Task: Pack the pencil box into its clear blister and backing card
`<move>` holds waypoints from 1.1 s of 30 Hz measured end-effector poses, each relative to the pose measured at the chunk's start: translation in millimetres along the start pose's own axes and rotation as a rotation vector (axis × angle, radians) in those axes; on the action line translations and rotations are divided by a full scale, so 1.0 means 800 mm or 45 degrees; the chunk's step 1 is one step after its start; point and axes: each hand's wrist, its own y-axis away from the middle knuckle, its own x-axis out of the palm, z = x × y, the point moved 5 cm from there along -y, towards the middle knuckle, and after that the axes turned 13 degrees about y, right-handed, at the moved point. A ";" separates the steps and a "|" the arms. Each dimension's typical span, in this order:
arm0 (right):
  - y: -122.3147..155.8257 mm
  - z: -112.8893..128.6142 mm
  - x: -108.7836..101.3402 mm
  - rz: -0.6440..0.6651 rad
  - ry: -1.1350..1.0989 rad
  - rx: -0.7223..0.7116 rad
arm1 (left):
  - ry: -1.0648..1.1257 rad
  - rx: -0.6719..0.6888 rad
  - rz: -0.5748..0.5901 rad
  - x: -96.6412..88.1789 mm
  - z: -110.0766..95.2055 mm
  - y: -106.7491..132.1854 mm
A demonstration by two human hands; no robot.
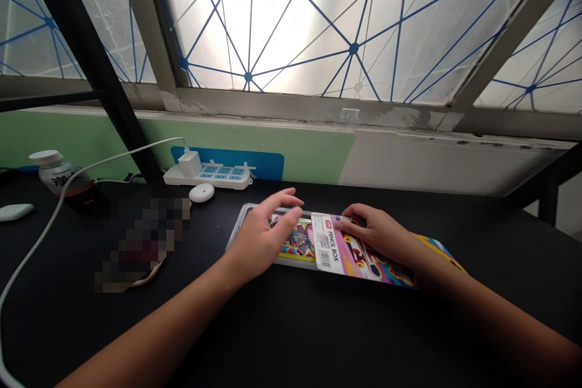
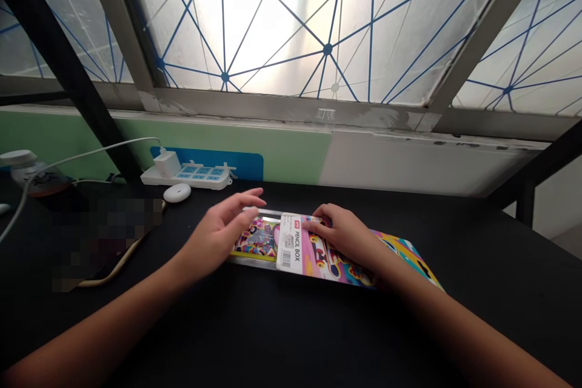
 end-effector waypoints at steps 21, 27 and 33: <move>-0.041 0.060 -0.007 0.193 0.129 -0.233 | 0.497 -0.154 -0.418 -0.045 0.051 -0.018; -0.064 0.151 0.017 0.122 0.287 -0.408 | 0.587 -0.249 -0.467 -0.053 0.062 -0.021; -0.045 0.115 0.004 -0.027 0.329 -0.293 | 0.665 -0.535 -0.441 -0.058 0.088 -0.023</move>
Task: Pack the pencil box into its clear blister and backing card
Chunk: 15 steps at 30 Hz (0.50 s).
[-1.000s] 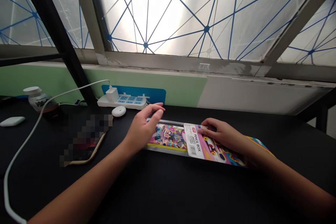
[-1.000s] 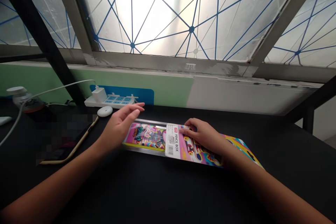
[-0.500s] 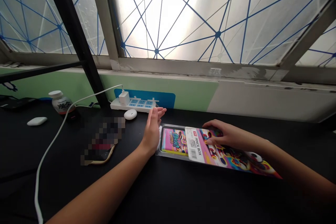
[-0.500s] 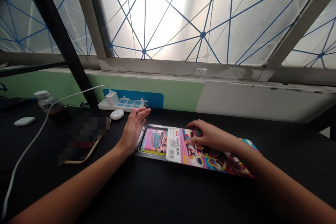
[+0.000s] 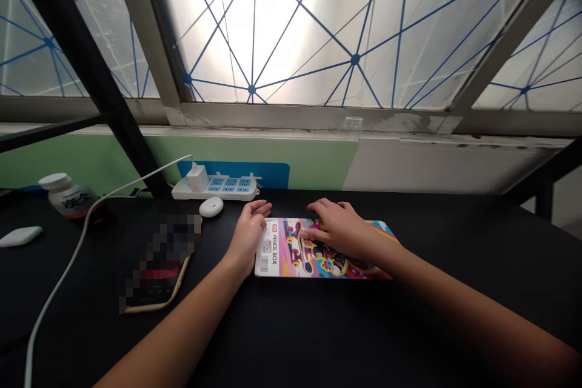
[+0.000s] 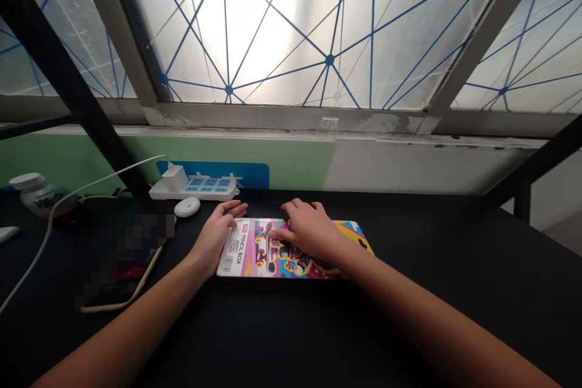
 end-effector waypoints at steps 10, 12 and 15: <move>0.109 -0.146 0.036 0.101 -0.771 0.290 | 0.167 -0.108 0.141 0.012 0.003 -0.002; 0.115 -0.150 0.047 0.181 -1.026 0.341 | 0.152 -0.121 0.145 0.009 0.006 -0.006; 0.115 -0.146 0.056 0.303 -1.196 0.438 | 0.037 -0.136 0.116 0.002 0.008 -0.010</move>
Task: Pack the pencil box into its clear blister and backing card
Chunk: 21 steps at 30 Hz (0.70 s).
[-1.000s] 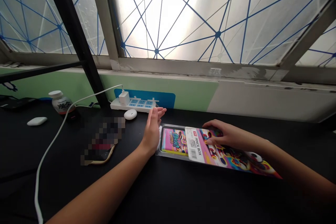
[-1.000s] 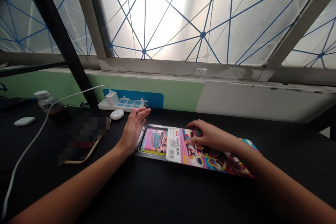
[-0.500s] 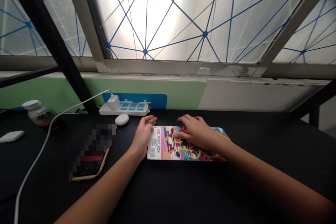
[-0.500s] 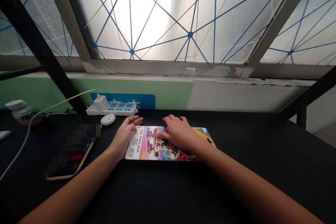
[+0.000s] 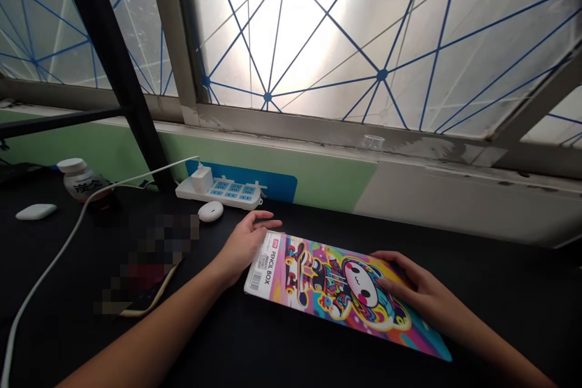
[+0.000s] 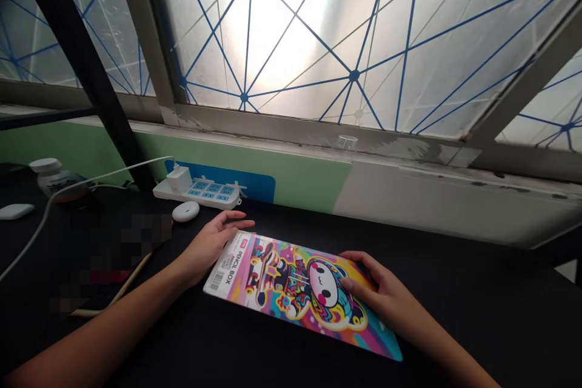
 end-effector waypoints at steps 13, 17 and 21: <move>0.001 -0.047 -0.053 -0.020 0.191 0.010 | -0.673 0.388 -0.146 -0.017 -0.017 -0.007; 0.004 -0.037 -0.040 0.136 -0.003 0.015 | -0.842 0.417 -0.074 -0.016 -0.019 -0.001; 0.006 -0.013 -0.031 0.051 -0.090 -0.028 | -0.844 0.429 -0.075 -0.012 -0.021 0.003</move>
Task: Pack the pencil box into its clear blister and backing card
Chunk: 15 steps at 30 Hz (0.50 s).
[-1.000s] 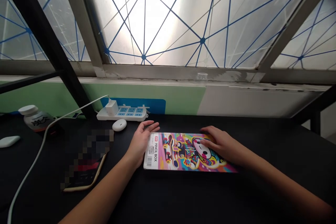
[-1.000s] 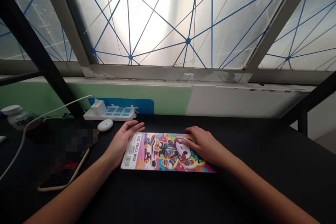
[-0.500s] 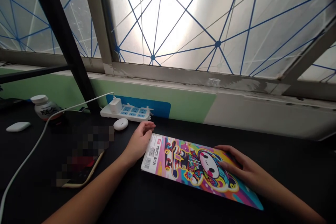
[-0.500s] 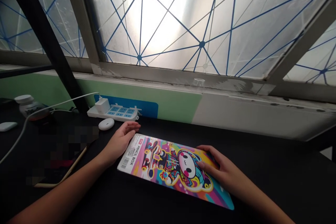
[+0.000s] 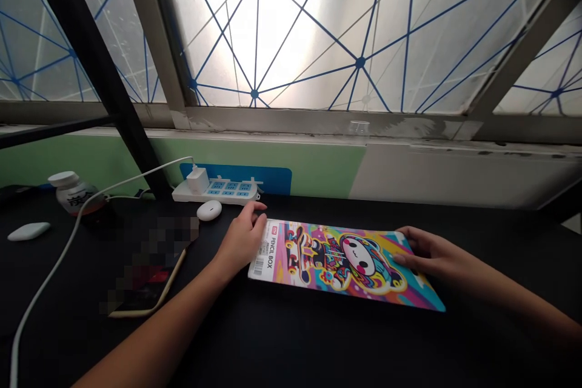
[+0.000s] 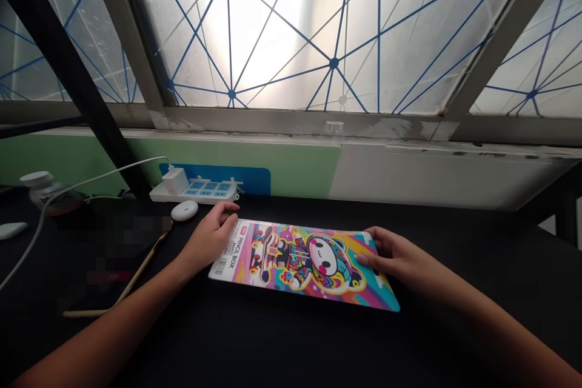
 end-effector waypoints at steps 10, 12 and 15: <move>0.029 0.044 -0.001 -0.582 0.133 -0.377 | 0.580 0.208 -0.188 -0.005 -0.026 0.016; 0.034 0.050 -0.002 -0.673 0.286 -0.480 | 0.764 0.215 -0.119 -0.003 -0.029 0.014; 0.035 0.059 0.003 -0.674 0.600 -0.552 | 0.759 0.198 -0.073 -0.003 -0.031 0.010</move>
